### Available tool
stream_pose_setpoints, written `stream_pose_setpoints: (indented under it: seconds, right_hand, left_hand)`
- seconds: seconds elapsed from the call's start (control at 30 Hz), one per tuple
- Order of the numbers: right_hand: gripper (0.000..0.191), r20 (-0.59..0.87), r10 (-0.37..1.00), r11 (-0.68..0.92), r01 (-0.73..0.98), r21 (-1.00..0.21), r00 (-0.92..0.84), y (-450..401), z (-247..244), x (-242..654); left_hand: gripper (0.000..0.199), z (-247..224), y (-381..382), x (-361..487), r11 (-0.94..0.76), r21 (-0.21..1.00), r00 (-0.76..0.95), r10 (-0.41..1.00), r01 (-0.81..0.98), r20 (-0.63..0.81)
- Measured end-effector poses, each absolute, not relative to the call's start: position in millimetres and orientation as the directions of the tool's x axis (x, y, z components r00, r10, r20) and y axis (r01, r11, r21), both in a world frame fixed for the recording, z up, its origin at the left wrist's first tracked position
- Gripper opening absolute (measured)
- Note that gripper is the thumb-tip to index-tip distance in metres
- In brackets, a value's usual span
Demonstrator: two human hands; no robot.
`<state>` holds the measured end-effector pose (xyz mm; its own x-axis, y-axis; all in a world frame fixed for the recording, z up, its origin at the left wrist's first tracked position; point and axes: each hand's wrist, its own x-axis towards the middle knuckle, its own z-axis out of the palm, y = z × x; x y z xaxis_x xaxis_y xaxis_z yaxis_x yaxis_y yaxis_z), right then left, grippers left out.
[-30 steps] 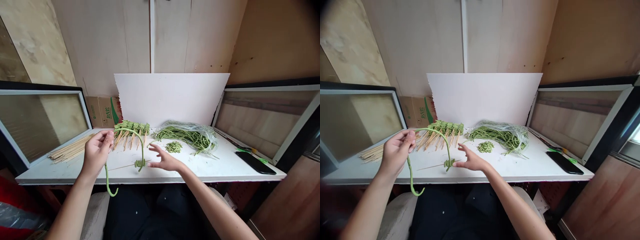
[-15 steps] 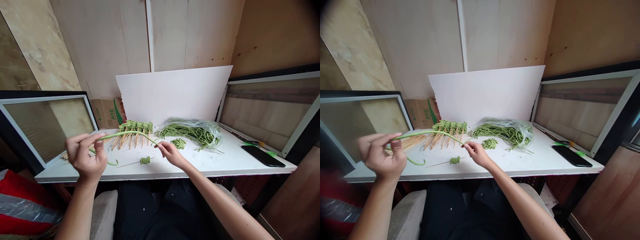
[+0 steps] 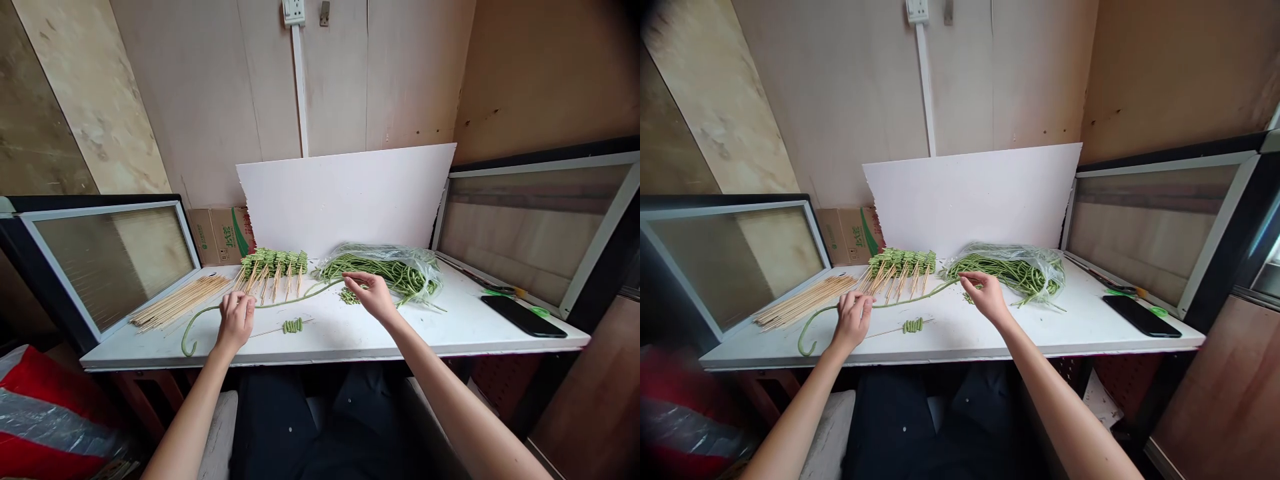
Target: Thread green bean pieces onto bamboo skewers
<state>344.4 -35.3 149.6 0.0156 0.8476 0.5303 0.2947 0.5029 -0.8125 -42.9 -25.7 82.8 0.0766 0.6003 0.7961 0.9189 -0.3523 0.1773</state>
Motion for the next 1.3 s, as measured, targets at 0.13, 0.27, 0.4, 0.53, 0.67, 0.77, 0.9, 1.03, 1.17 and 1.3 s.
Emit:
stream_pose_setpoints:
  seconds: [0.13, 0.27, 0.4, 0.53, 0.67, 0.77, 0.9, 1.03, 1.17, 1.3]
  right_hand:
    - [0.044, 0.480, 0.876, 0.470, 0.154, -0.869, 0.037, -38.9, 151.3, 340.1]
    - [0.046, 0.447, 0.894, 0.448, 0.105, -0.888, -0.035, -41.5, 145.0, 326.6]
    - [0.047, 0.423, 0.885, 0.442, 0.065, -0.894, -0.194, -49.6, 138.4, 306.7]
    - [0.040, 0.473, 0.832, 0.506, 0.048, -0.861, -0.289, -63.6, 137.0, 289.2]
    - [0.037, 0.491, 0.796, 0.545, 0.067, -0.835, -0.354, -76.2, 141.1, 282.1]
    - [0.030, 0.554, 0.762, 0.626, 0.160, -0.763, -0.336, -81.4, 145.4, 282.9]
    - [0.024, 0.682, 0.667, 0.745, 0.261, -0.614, -0.299, -84.9, 148.8, 285.0]
    - [0.019, 0.784, 0.554, 0.829, 0.263, -0.493, -0.279, -88.8, 152.0, 286.3]
    - [0.014, 0.844, 0.451, 0.883, 0.286, -0.373, -0.292, -90.5, 157.6, 291.1]
    - [0.008, 0.879, 0.322, 0.896, 0.412, -0.164, -0.351, -88.2, 160.9, 297.4]
  left_hand:
    - [0.032, 82.0, -26.7, -28.4, -0.340, 0.167, 0.091, 0.629, 0.926, 0.772]
    - [0.030, 101.5, -40.9, 3.1, -0.424, 0.192, 0.131, 0.622, 0.885, 0.772]
    - [0.032, 126.9, -67.3, 40.9, -0.578, 0.271, 0.192, 0.614, 0.769, 0.765]
    - [0.041, 138.6, -91.8, 70.1, -0.688, 0.402, 0.257, 0.646, 0.605, 0.719]
    - [0.043, 135.0, -99.4, 82.7, -0.672, 0.535, 0.280, 0.719, 0.512, 0.636]
    - [0.039, 133.2, -98.3, 83.9, -0.665, 0.584, 0.293, 0.739, 0.466, 0.607]
    - [0.032, 137.3, -97.9, 81.9, -0.712, 0.507, 0.311, 0.683, 0.487, 0.661]
    - [0.027, 137.9, -96.5, 78.1, -0.737, 0.370, 0.291, 0.599, 0.566, 0.746]
    - [0.027, 135.1, -93.2, 72.6, -0.705, 0.274, 0.260, 0.550, 0.654, 0.794]
    - [0.027, 136.4, -94.4, 70.4, -0.667, 0.228, 0.243, 0.535, 0.709, 0.809]
